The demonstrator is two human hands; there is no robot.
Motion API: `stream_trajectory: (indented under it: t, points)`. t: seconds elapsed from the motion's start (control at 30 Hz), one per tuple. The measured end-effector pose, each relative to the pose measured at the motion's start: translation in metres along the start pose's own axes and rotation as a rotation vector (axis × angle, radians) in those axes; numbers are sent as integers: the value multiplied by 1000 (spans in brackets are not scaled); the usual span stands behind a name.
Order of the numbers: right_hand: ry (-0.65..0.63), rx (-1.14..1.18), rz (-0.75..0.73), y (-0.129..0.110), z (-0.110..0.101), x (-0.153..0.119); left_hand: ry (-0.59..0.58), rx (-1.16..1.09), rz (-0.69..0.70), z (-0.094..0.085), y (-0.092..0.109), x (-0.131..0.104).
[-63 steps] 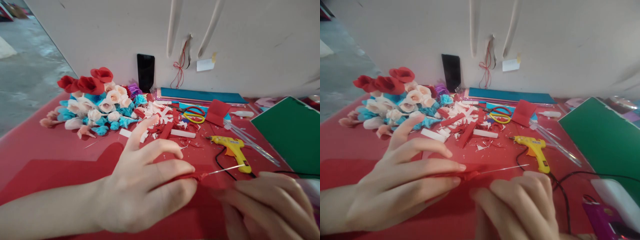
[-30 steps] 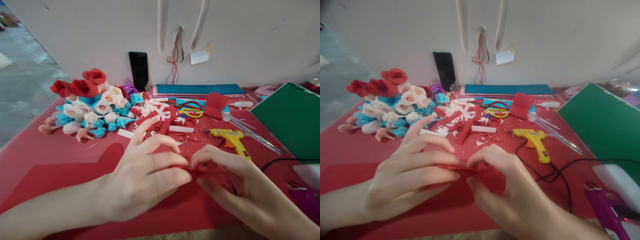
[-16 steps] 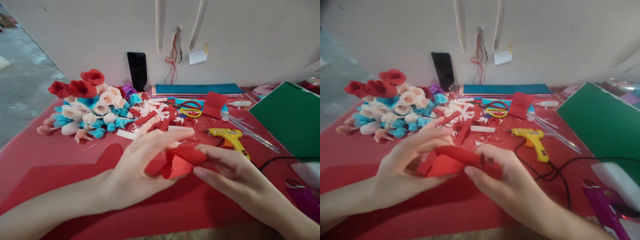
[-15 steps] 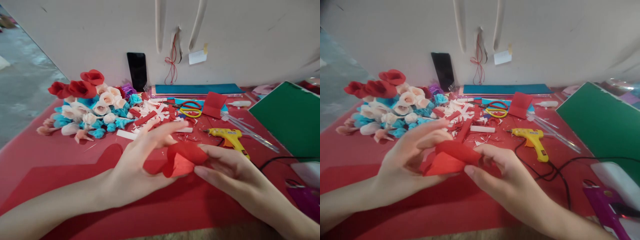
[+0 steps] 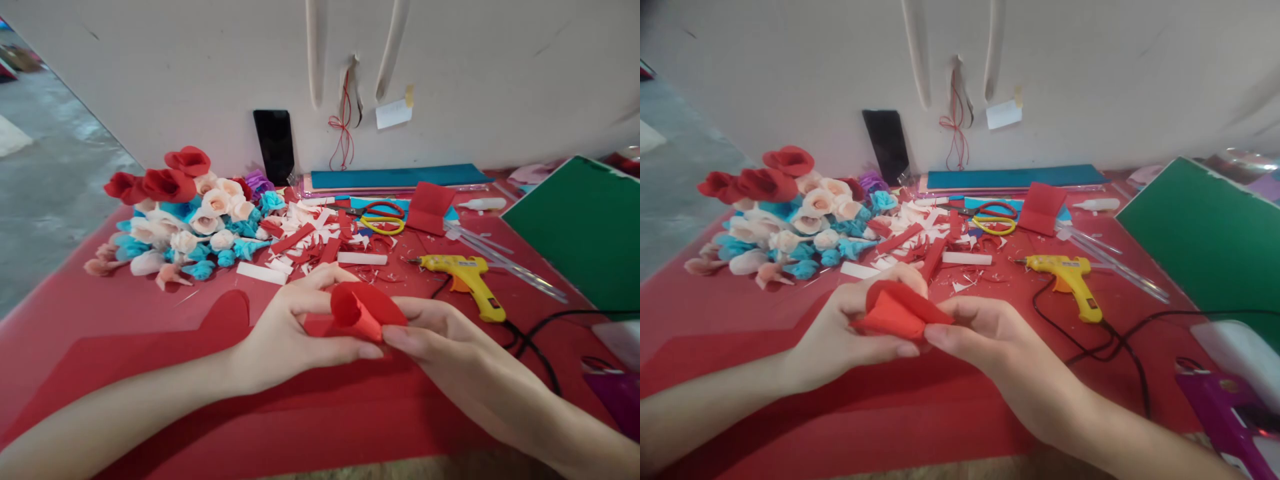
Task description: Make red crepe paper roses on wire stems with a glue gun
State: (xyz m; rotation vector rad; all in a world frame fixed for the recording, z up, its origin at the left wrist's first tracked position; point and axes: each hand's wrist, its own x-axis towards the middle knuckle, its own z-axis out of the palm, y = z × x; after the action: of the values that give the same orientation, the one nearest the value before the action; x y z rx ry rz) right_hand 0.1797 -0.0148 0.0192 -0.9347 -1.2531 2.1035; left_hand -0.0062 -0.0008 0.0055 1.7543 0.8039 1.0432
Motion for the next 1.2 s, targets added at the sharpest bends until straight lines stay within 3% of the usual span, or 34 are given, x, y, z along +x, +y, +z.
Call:
stream_trajectory:
  t: [0.2,0.47,0.63,0.8,1.2]
  points:
    - [96,-128,-92,7,-2,-1,-13,-141,-61,2,-3,0]
    - [309,-590,-373,9,6,-8,28,-226,-141,3,-1,1]
    - [396,-721,-396,21,6,-8,80,-283,-199,5,-1,1]
    - [406,-787,-394,18,11,-8,38,-251,-139,5,-2,1]
    - [183,-708,-290,1,9,-4,10,-233,-102,3,-3,-1]
